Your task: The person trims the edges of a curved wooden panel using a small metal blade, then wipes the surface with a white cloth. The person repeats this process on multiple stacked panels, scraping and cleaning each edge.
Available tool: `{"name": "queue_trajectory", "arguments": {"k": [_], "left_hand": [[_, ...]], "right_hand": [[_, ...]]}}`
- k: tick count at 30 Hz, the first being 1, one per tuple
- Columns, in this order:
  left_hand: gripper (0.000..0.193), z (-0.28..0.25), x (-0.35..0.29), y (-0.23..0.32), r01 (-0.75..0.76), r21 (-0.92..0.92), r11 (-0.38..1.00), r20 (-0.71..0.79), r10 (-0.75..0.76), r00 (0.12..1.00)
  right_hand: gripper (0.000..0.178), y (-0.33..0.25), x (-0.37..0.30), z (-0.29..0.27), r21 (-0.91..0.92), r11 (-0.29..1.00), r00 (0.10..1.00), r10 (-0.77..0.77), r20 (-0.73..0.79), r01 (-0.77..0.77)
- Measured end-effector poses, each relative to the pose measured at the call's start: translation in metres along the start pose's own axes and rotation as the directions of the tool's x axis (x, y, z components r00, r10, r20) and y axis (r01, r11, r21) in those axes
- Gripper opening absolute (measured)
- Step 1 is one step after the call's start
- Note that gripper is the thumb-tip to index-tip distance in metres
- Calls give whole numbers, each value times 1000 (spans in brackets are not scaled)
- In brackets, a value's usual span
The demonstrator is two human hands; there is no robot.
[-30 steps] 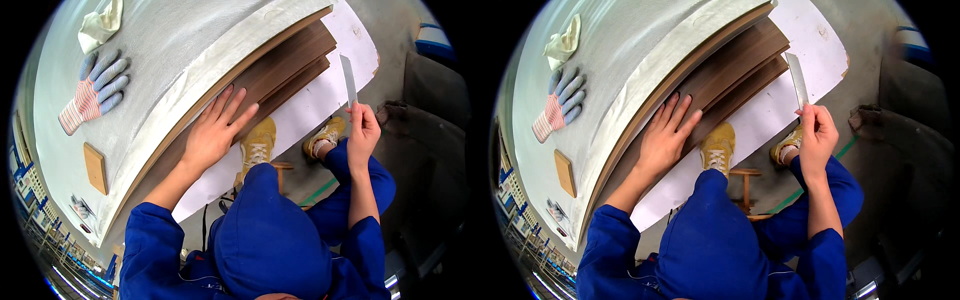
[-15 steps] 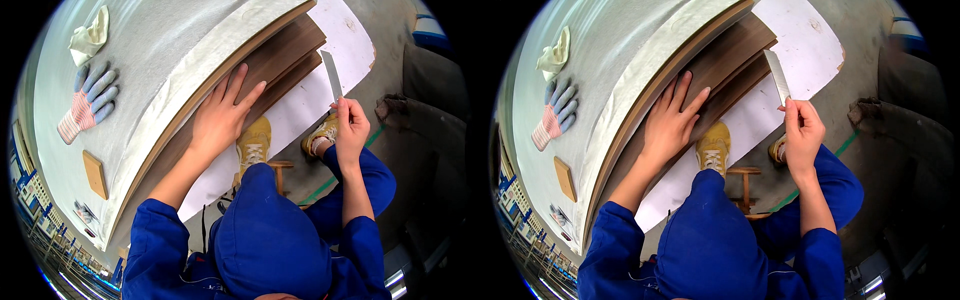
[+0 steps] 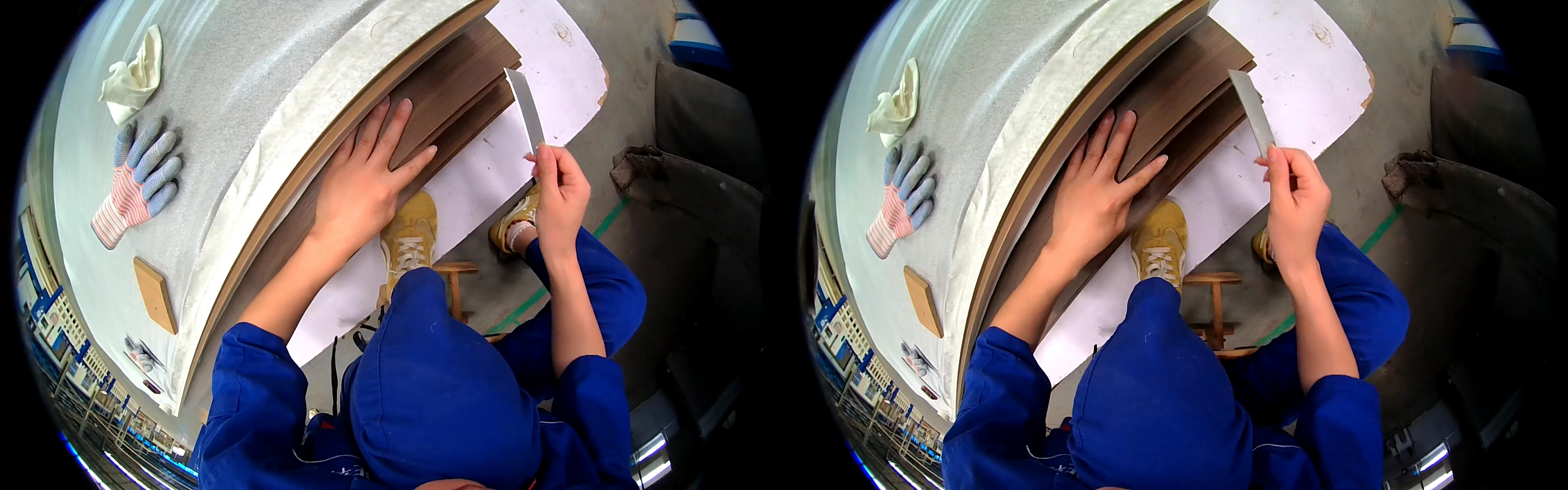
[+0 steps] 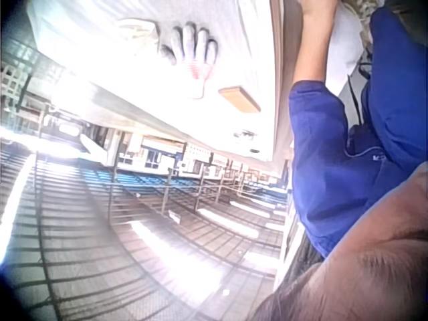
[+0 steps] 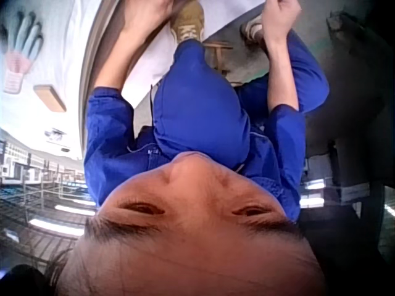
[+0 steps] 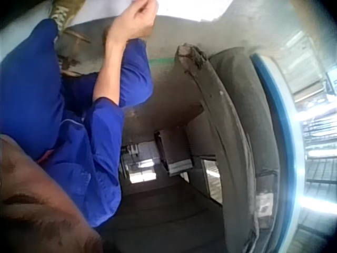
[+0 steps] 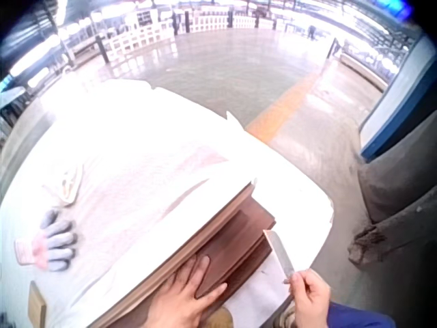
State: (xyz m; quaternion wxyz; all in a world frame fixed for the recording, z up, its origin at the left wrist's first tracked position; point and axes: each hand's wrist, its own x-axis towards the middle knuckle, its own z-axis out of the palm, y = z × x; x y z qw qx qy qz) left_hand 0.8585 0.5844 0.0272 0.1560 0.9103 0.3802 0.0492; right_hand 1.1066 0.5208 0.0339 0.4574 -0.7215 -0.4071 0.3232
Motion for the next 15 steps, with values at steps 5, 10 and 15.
{"name": "queue_trajectory", "arguments": {"k": [5,10,15], "left_hand": [[59,-4,23,-7,-80,-300,951,-89,56,994],[61,10,73,-2,-59,-233,971,-137,27,990],[59,19,90,0,-109,-139,984,-144,89,986]], "right_hand": [[29,11,34,15,10,1000,997,28,70,-28],[31,12,72,12,283,957,998,66,-7,-61],[31,5,79,-5,212,975,998,63,24,-67]]}}
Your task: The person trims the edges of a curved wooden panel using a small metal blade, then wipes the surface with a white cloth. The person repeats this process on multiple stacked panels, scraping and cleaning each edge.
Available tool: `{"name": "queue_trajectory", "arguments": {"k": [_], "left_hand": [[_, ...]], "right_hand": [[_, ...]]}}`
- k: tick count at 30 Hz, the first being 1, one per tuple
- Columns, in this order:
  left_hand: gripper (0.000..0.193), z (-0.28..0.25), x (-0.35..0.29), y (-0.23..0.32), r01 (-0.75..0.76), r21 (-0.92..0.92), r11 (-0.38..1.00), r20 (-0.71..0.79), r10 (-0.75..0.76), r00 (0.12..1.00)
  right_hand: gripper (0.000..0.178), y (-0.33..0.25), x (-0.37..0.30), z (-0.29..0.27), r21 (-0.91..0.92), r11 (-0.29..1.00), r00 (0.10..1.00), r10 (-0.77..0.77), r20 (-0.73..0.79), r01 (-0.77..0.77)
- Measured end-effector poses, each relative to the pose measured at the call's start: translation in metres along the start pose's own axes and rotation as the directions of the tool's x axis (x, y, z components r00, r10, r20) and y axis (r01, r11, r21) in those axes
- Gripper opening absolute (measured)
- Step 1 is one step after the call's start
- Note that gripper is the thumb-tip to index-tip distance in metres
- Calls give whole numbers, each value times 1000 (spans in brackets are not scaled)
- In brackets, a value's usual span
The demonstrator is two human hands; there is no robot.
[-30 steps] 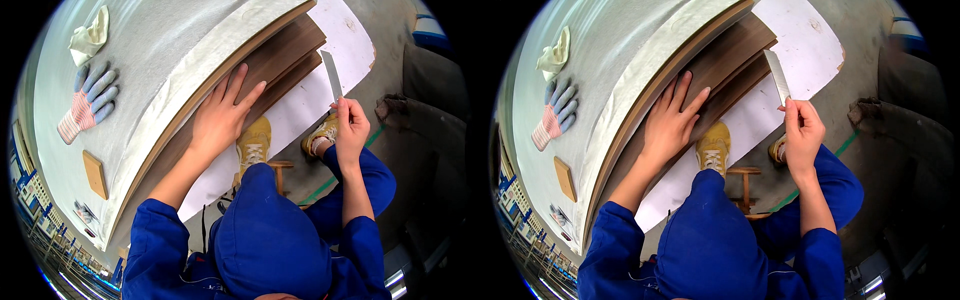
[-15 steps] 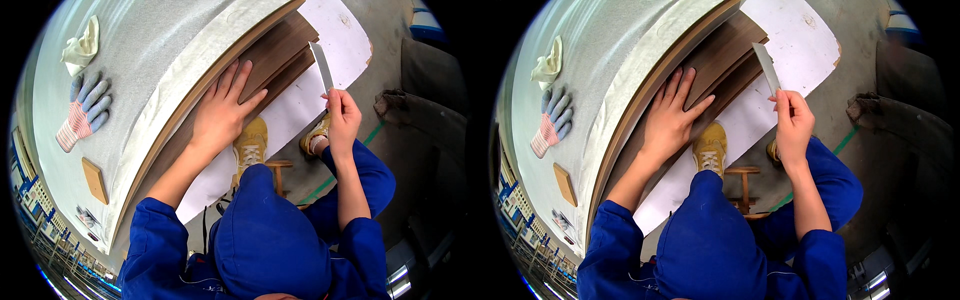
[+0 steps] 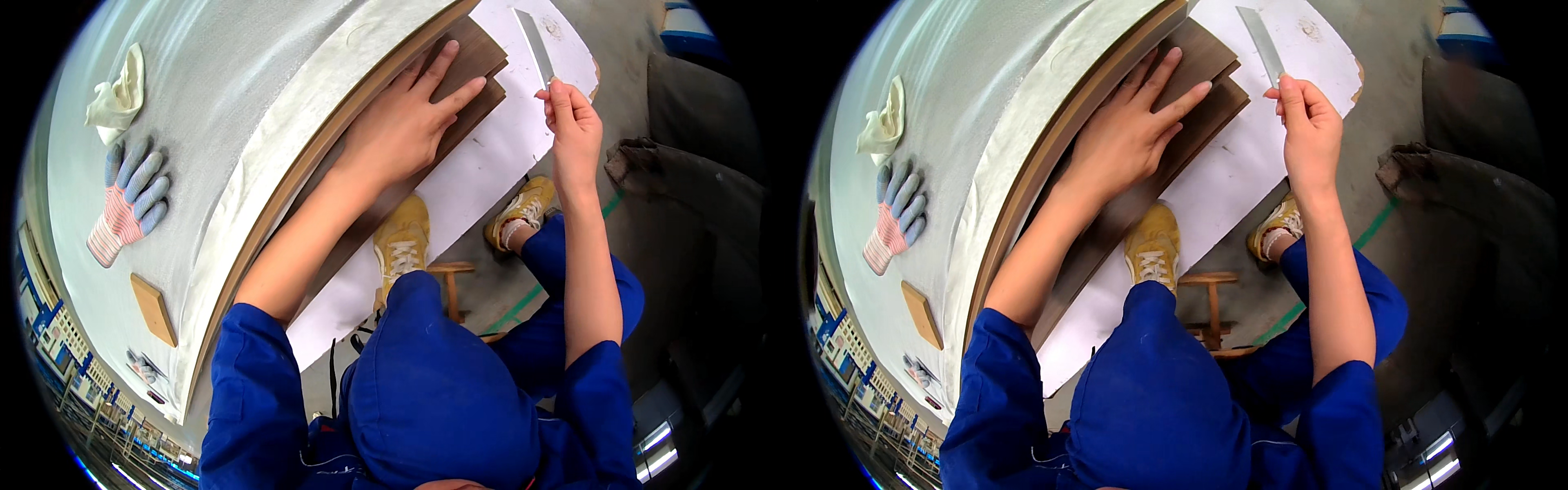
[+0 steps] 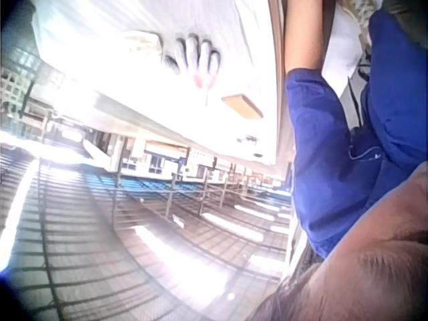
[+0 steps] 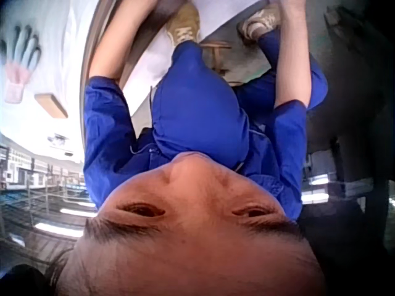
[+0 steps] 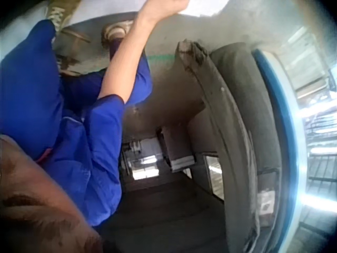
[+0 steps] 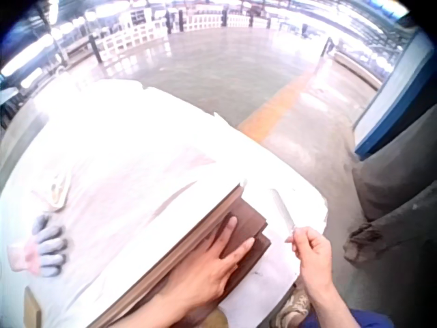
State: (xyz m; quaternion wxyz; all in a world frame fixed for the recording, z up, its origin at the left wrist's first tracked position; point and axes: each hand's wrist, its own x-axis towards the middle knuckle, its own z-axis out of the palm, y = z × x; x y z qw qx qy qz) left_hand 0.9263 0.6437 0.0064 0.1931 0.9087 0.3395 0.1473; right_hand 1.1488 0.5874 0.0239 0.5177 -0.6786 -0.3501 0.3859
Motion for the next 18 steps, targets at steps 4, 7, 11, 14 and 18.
{"name": "queue_trajectory", "arguments": {"k": [4,7,11,14,18], "left_hand": [[55,-2,7,0,-75,73,994,0,76,997],[53,4,17,1,47,-152,987,-110,-64,992],[54,10,26,4,29,-6,1000,-134,-30,990],[54,14,28,5,15,50,999,-137,-8,991],[53,12,33,9,48,36,998,-142,-42,989]], "right_hand": [[31,-8,6,-5,-16,1000,999,-7,32,7],[31,-8,10,-2,-16,1000,1000,-7,20,8],[30,-1,8,-1,12,999,999,37,13,-37],[30,2,8,0,12,1000,1000,25,12,-25],[30,2,9,4,-4,1000,1000,4,2,-4]]}}
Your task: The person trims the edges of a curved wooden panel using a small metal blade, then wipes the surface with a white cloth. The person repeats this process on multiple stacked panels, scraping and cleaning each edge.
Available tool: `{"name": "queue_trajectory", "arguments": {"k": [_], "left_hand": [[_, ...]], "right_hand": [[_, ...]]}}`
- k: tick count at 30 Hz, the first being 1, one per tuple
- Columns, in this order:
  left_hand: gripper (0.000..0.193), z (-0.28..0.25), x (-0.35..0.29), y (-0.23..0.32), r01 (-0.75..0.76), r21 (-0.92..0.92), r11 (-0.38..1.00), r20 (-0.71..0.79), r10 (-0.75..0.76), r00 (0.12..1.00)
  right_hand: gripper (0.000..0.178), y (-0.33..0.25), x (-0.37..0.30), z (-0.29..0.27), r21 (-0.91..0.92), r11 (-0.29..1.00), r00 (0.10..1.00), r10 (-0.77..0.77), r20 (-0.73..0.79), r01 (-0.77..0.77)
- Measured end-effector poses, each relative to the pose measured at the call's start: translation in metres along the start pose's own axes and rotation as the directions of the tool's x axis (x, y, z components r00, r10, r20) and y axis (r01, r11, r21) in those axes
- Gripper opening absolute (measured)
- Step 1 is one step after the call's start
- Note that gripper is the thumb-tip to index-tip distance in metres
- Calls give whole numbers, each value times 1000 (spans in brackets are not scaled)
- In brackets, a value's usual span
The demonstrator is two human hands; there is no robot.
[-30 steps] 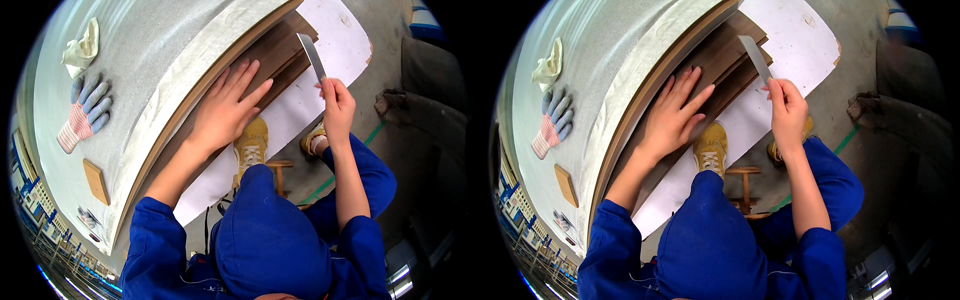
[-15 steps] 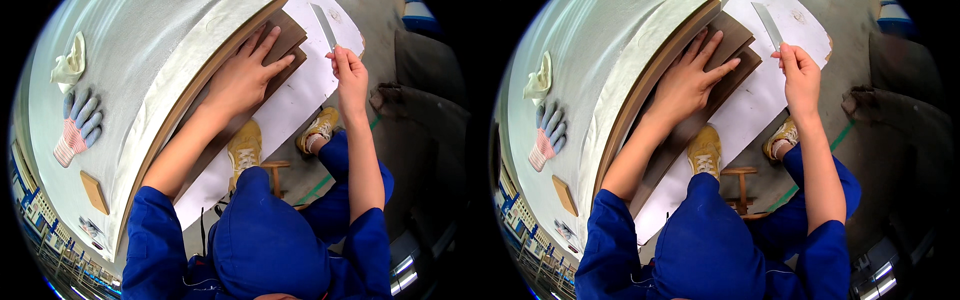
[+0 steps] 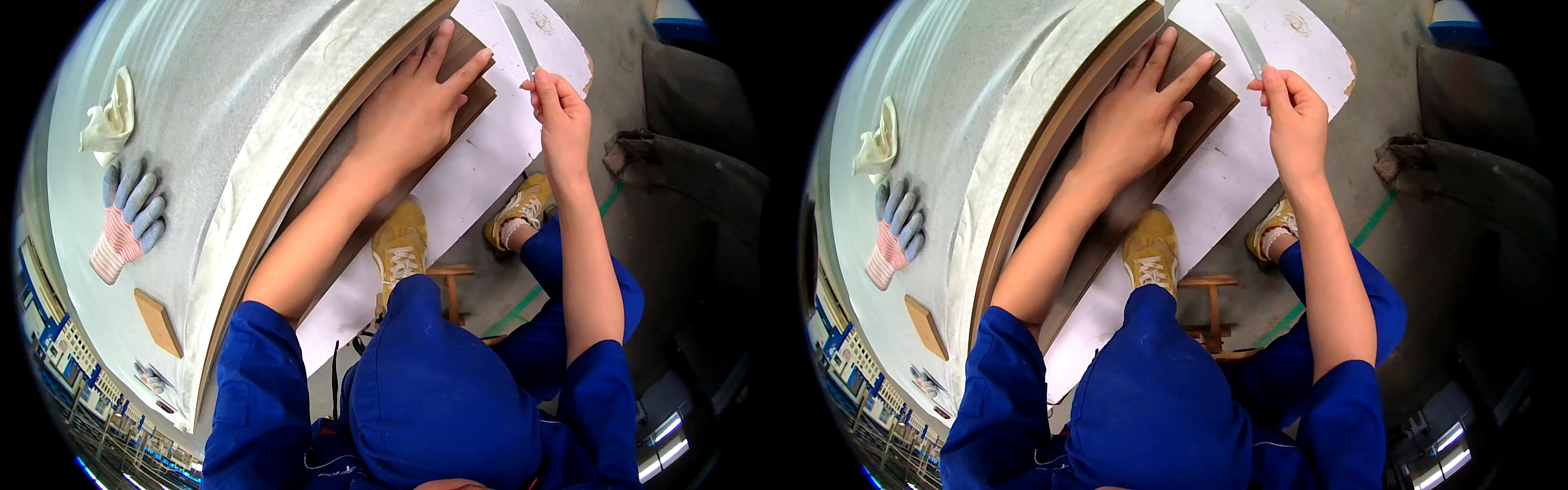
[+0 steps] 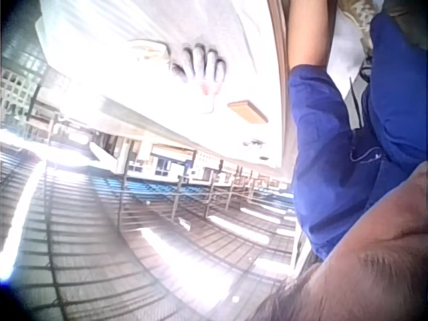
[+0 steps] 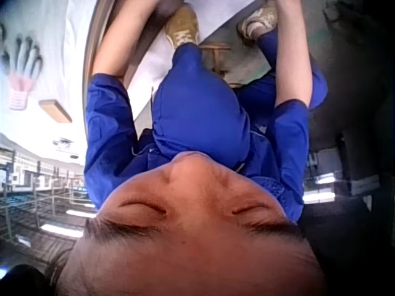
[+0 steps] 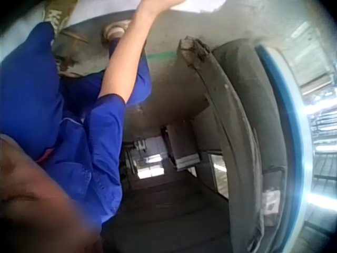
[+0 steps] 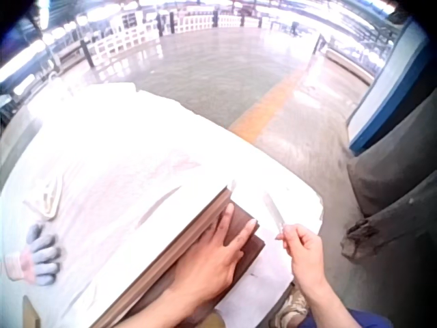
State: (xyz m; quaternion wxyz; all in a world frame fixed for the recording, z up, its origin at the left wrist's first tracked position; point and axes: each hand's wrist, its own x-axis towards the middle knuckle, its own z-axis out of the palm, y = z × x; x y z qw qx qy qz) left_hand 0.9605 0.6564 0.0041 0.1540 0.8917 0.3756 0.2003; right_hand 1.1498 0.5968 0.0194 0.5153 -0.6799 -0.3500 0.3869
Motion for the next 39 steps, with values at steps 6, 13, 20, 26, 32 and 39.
{"name": "queue_trajectory", "arguments": {"k": [6,13,20,26,32,39], "left_hand": [[51,-1,2,-9,-89,-203,975,-28,85,996],[55,-12,0,-14,-48,-318,947,-37,38,999],[58,-7,14,-18,-118,-278,953,-19,118,993],[57,-4,20,-17,-100,-282,954,11,107,994],[57,10,18,-23,-81,-305,949,1,86,996],[57,7,19,-22,-103,-220,970,5,107,994]], "right_hand": [[33,10,14,0,-87,994,997,-56,56,60],[35,11,30,-3,-240,966,964,-30,265,96],[33,13,46,-7,-369,904,938,-88,336,217],[31,-1,45,1,-447,860,948,-120,294,247],[29,1,45,5,-440,862,954,-142,265,251],[27,13,47,6,-365,891,951,-186,245,269]]}}
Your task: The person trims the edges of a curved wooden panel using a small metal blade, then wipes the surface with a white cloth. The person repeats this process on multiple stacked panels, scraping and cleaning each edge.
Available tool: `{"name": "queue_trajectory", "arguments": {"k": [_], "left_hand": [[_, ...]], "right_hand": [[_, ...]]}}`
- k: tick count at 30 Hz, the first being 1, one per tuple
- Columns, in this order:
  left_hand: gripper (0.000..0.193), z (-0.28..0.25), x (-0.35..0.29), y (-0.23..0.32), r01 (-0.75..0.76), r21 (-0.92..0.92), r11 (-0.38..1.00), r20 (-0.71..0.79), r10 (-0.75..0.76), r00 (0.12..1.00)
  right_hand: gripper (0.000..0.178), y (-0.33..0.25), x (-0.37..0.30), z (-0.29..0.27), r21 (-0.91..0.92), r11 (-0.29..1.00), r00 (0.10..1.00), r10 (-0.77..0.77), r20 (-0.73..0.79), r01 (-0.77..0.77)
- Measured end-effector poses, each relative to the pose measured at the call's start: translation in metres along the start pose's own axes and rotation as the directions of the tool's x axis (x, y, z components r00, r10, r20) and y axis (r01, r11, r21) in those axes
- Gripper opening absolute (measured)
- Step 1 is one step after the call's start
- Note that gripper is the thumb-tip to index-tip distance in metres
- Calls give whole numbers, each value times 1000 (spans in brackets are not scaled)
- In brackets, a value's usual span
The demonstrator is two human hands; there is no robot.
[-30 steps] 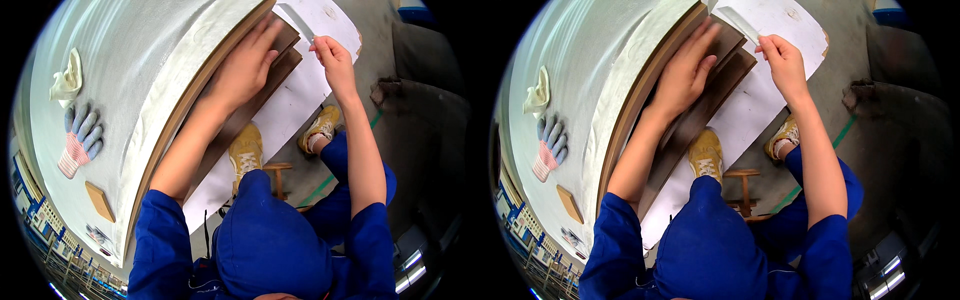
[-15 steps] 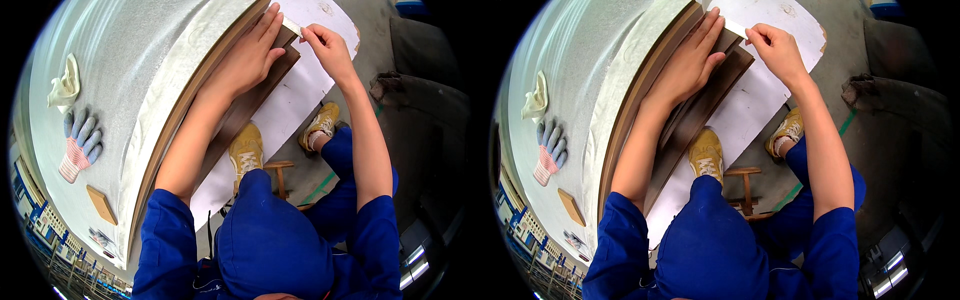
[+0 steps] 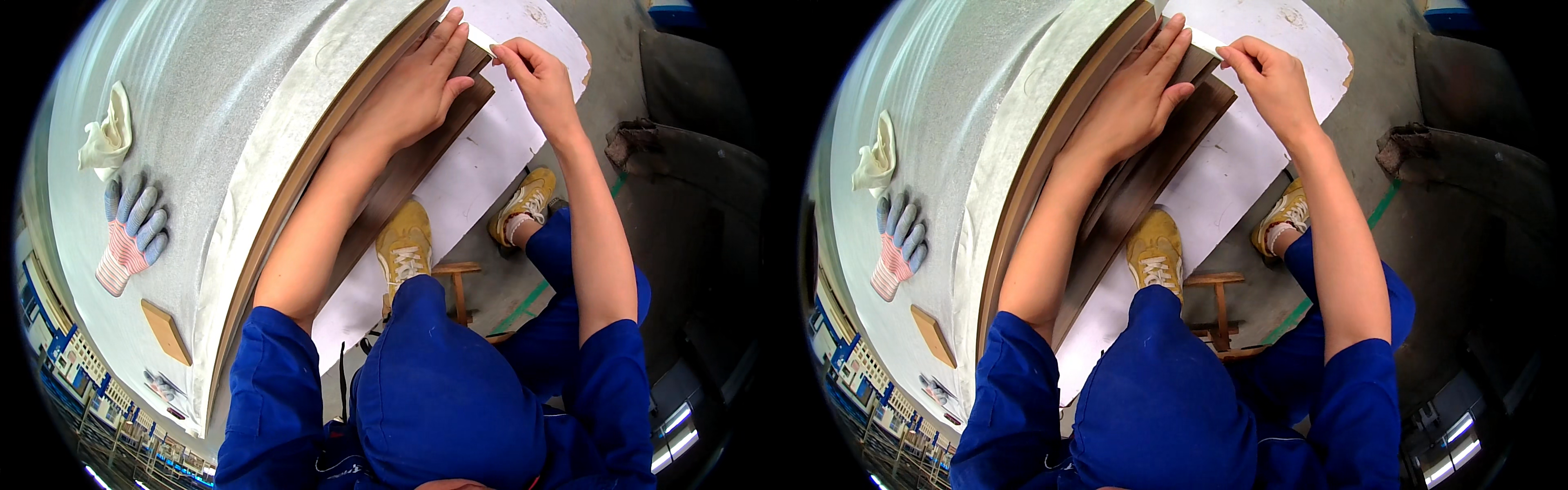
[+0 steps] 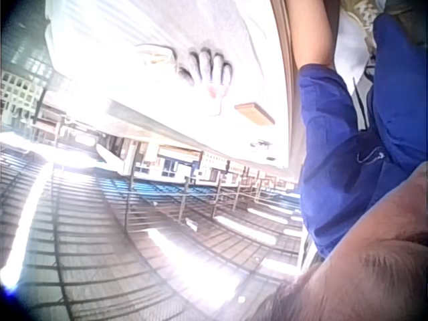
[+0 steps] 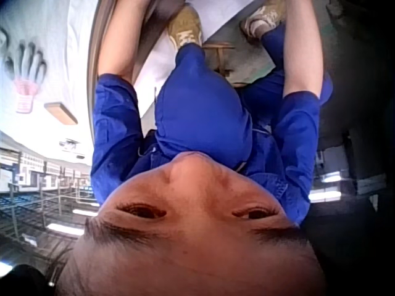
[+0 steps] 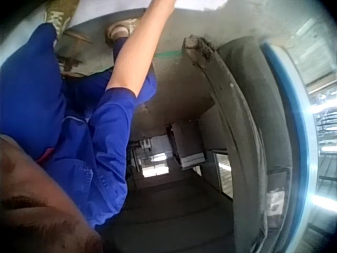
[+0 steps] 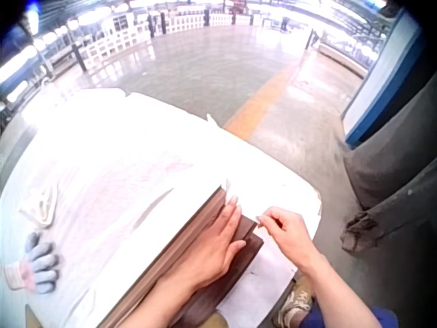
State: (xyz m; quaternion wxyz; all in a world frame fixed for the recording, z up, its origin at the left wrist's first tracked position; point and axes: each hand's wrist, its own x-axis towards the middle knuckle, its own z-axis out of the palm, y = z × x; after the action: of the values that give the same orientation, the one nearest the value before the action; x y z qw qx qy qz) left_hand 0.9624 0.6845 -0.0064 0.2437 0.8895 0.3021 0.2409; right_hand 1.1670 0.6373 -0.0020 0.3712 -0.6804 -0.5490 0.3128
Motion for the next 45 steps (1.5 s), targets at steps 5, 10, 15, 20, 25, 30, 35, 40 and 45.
{"name": "queue_trajectory", "arguments": {"k": [5,10,15,20,25,30,35,40,45], "left_hand": [[57,-2,1,1,-23,34,999,9,22,1000],[57,-2,0,0,-29,24,999,15,28,999],[56,-2,1,2,-46,74,996,10,45,999],[56,-2,-1,1,-59,67,996,-3,59,998],[55,-4,1,3,-87,108,990,1,87,996],[53,-3,0,2,-55,40,998,6,55,998],[50,-1,1,2,-82,61,995,1,82,997],[49,1,-2,0,-35,12,999,0,35,999],[49,3,-2,1,-42,33,999,8,42,999]], "right_hand": [[27,4,0,2,93,995,999,37,8,-38],[27,2,-2,2,153,986,997,64,49,-71],[27,5,-4,3,233,968,995,74,69,-88],[27,4,-6,7,252,962,992,86,89,-106],[27,3,-4,3,202,975,994,79,70,-92],[28,-2,-5,3,199,975,993,84,79,-99],[28,0,-6,2,208,970,990,105,96,-123],[28,-3,-7,5,214,971,991,92,92,-110],[28,-2,-8,3,225,968,990,90,108,-112]]}}
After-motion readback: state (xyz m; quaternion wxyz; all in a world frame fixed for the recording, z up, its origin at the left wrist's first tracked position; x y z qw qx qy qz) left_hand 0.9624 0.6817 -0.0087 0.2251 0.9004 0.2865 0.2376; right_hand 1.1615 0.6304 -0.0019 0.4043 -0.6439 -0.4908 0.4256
